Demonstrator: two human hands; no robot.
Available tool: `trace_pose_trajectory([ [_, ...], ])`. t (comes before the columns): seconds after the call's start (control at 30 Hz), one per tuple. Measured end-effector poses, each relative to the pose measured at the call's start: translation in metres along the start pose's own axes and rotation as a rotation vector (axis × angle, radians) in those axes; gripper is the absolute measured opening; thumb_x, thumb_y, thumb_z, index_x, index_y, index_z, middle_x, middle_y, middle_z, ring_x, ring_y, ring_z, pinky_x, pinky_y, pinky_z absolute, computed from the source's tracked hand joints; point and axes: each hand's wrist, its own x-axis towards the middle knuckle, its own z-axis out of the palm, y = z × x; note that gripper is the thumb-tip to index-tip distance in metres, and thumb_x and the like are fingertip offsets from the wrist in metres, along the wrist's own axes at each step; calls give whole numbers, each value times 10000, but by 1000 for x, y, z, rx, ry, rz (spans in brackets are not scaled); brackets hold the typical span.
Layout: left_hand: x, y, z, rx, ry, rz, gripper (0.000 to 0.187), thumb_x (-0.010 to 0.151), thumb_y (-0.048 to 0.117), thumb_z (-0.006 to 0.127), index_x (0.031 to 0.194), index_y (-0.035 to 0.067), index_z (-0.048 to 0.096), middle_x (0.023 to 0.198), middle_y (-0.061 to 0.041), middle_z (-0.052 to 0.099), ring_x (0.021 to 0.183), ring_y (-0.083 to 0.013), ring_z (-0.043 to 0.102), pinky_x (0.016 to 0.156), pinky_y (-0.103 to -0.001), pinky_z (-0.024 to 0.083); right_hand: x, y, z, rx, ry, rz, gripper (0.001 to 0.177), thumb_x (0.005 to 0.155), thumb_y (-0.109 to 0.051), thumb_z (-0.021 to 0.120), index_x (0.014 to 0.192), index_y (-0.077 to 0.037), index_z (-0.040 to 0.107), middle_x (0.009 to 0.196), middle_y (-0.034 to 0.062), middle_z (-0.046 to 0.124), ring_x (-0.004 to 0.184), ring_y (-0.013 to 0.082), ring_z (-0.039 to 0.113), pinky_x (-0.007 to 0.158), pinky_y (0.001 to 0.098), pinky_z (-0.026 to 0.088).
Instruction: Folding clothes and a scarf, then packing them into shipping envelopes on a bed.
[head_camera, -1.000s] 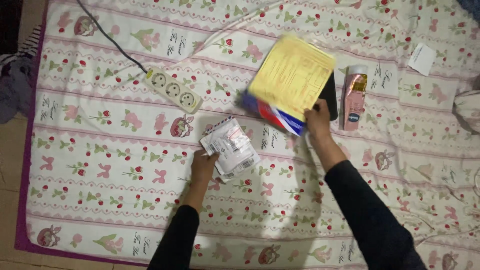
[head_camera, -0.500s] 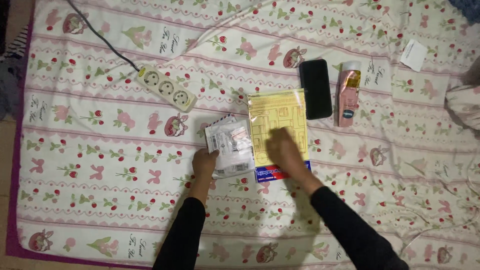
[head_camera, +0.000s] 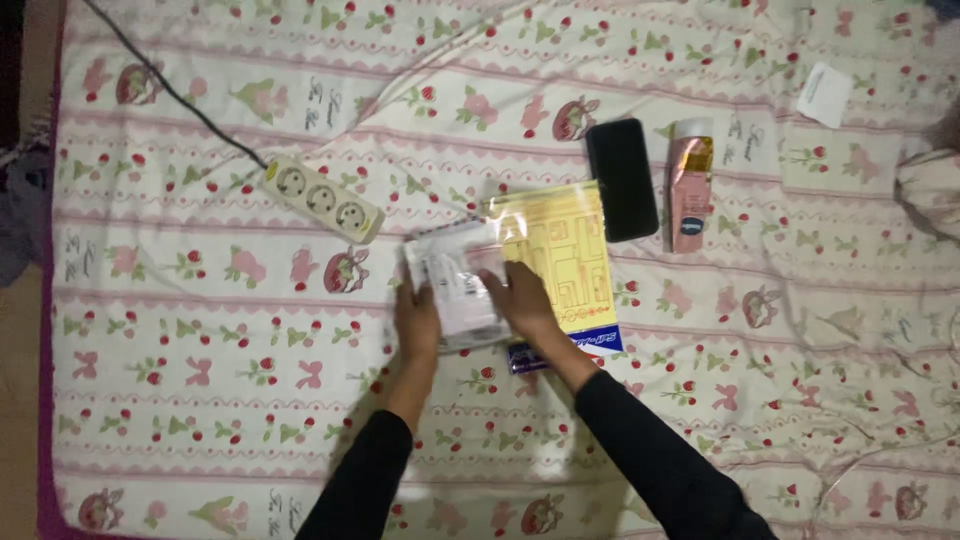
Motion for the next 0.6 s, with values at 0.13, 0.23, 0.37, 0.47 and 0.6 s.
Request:
trace_pose_trajectory([
  [0.13,14,-54,71,203,53,220,427,1048,350,526,1215,-41,569,1083,-239,674,972,-400,662,904,-488,498,-14,29,-61,39,44,134,569,970,-557,556,872,3,595,745,168,622,650,268,598,658,433,499],
  [0.23,5,-74,108,124,26,184,444,947,288,565,1314,38,568,1110,-186,675,1024,-366,653,922,-481,484,-11,84,-81,-79,80,148,604,987,-551,582,852,36,621,753,214,644,684,321,613,681,448,492],
  [0.37,6,-91,119,504,252,582,447,843,277,719,1147,-30,607,1132,-236,657,1117,-425,568,951,-534,436,-6,138,-86,-416,474,-374,381,964,-405,624,938,-28,667,927,221,687,811,433,644,709,486,539],
  [0.47,15,-94,114,475,273,513,559,779,311,752,1193,-35,606,1119,-218,675,1101,-415,581,911,-544,433,-11,131,-93,-143,433,-102,458,941,-429,634,1009,23,651,924,258,687,819,425,680,738,501,558],
  [0.6,34,-102,116,532,84,526,521,872,413,777,1150,-5,639,1068,-223,701,1054,-413,659,968,-485,508,5,154,-74,-95,238,95,624,886,-452,711,1199,51,516,929,287,680,880,454,677,810,508,557],
])
